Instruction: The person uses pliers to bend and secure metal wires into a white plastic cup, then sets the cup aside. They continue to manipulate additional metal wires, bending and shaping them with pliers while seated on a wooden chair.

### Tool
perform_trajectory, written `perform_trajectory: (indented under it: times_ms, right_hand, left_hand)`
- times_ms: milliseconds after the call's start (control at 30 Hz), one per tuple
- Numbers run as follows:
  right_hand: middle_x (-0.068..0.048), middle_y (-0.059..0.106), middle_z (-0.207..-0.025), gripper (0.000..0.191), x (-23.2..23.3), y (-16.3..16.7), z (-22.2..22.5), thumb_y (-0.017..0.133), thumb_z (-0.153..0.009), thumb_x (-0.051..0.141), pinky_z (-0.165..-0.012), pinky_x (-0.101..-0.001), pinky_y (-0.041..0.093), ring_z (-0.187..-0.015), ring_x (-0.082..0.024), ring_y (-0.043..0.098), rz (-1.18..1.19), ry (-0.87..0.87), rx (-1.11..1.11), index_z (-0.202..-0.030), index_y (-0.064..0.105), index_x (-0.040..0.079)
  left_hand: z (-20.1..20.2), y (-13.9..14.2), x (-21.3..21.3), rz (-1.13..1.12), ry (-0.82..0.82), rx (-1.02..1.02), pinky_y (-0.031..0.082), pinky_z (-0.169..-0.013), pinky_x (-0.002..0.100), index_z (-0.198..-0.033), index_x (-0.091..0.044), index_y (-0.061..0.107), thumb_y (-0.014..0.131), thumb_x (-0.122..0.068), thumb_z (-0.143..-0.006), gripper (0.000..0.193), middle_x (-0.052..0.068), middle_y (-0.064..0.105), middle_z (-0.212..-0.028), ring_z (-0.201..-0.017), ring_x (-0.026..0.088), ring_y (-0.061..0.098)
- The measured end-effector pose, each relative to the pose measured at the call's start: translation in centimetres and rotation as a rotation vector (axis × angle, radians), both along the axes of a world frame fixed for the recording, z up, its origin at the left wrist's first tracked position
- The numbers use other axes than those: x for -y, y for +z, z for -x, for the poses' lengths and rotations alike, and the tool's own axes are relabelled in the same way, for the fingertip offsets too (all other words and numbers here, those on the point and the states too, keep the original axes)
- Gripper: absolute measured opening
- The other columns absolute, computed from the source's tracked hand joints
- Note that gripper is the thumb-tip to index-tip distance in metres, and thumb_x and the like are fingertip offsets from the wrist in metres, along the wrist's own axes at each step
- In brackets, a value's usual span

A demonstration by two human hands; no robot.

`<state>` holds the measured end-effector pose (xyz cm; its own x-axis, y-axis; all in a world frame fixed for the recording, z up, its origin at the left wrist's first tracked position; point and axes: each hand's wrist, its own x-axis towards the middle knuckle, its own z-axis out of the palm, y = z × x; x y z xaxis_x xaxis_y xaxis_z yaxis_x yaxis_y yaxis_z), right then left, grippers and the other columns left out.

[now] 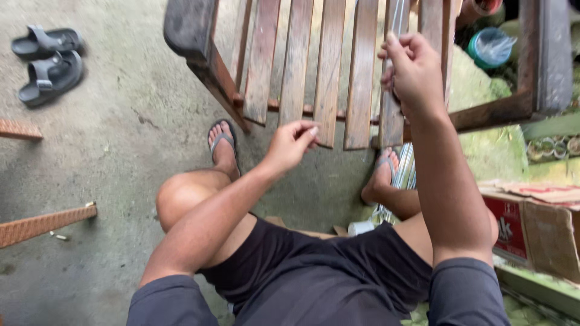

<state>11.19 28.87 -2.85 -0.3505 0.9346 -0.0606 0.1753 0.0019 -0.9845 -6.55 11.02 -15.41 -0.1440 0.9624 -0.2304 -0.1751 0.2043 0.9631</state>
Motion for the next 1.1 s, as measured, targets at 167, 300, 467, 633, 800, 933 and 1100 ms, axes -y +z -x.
perform_trajectory:
  times_ms: [167, 300, 467, 633, 800, 933, 1100]
  right_hand:
    - [-0.007, 0.073, -0.101, 0.022, 0.6, -1.8, 1.5, 0.064, -0.11, 0.026, -0.052, -0.0232, 0.053, -0.06, -0.007, 0.064, 0.003, -0.014, 0.087, -0.106, 0.062, 0.004]
    - [-0.006, 0.073, -0.098, 0.023, 1.1, -2.7, 2.2, 0.065, -0.109, 0.026, -0.052, -0.0245, 0.055, -0.059, -0.008, 0.064, 0.044, -0.003, 0.011, -0.106, 0.062, 0.004]
    - [-0.006, 0.072, -0.094, 0.024, 1.4, -2.8, 2.8, 0.066, -0.109, 0.026, -0.053, -0.0257, 0.056, -0.059, -0.009, 0.065, 0.029, -0.003, 0.027, -0.105, 0.061, 0.003]
    - [-0.005, 0.073, -0.092, 0.023, 1.6, -2.2, 3.1, 0.066, -0.108, 0.027, -0.053, -0.0254, 0.057, -0.06, -0.008, 0.067, 0.023, -0.019, 0.09, -0.105, 0.063, 0.004]
    - [-0.008, 0.07, -0.091, 0.023, 1.6, -2.0, 3.2, 0.067, -0.108, 0.026, -0.055, -0.0256, 0.058, -0.063, -0.009, 0.068, 0.033, -0.045, 0.109, -0.105, 0.064, 0.004]
    - [-0.006, 0.072, -0.097, 0.023, 1.4, -2.1, 3.0, 0.067, -0.106, 0.026, -0.055, -0.0256, 0.059, -0.064, -0.009, 0.069, 0.006, -0.04, 0.106, -0.105, 0.066, 0.003]
    - [-0.004, 0.073, -0.097, 0.025, 1.5, -2.3, 2.9, 0.067, -0.105, 0.028, -0.059, -0.0242, 0.061, -0.069, -0.008, 0.071, 0.015, -0.028, 0.143, -0.107, 0.069, 0.003]
  left_hand:
    - [0.1, -0.2, 0.0, 0.046, -0.012, -0.418, 0.058, -0.072, 0.03, -0.126, -0.007, 0.069, 0.068, -0.018, -0.098, 0.03, 0.004, 0.077, -0.092, -0.081, 0.012, 0.071]
    - [0.4, 0.1, -0.1, 0.005, -0.004, -0.81, 0.057, -0.074, 0.036, -0.122, -0.01, 0.071, 0.073, -0.018, -0.094, 0.029, 0.003, 0.077, -0.099, -0.085, 0.016, 0.073]
    - [0.2, 0.2, -0.5, -0.007, -0.039, -0.96, 0.055, -0.071, 0.04, -0.122, -0.012, 0.07, 0.076, -0.019, -0.091, 0.032, 0.002, 0.078, -0.092, -0.087, 0.02, 0.071]
    - [0.3, 0.3, -0.8, -0.124, -0.002, -1.068, 0.056, -0.077, 0.043, -0.126, -0.011, 0.067, 0.078, -0.016, -0.086, 0.042, 0.004, 0.075, -0.096, -0.094, 0.024, 0.07]
    - [-0.1, 0.1, -1.2, -0.155, -0.039, -1.11, 0.057, -0.076, 0.041, -0.139, -0.006, 0.057, 0.078, -0.017, -0.086, 0.058, 0.011, 0.071, -0.11, -0.097, 0.027, 0.07]
    - [-0.2, -0.4, -1.4, -0.15, -0.056, -1.105, 0.057, -0.081, 0.042, -0.137, -0.006, 0.058, 0.077, -0.017, -0.088, 0.054, 0.013, 0.071, -0.111, -0.101, 0.029, 0.069]
    - [-1.7, -0.4, -2.0, -0.189, -0.111, -0.754, 0.055, -0.095, 0.04, -0.131, -0.007, 0.066, 0.064, -0.018, -0.103, 0.03, 0.009, 0.075, -0.114, -0.103, 0.022, 0.071]
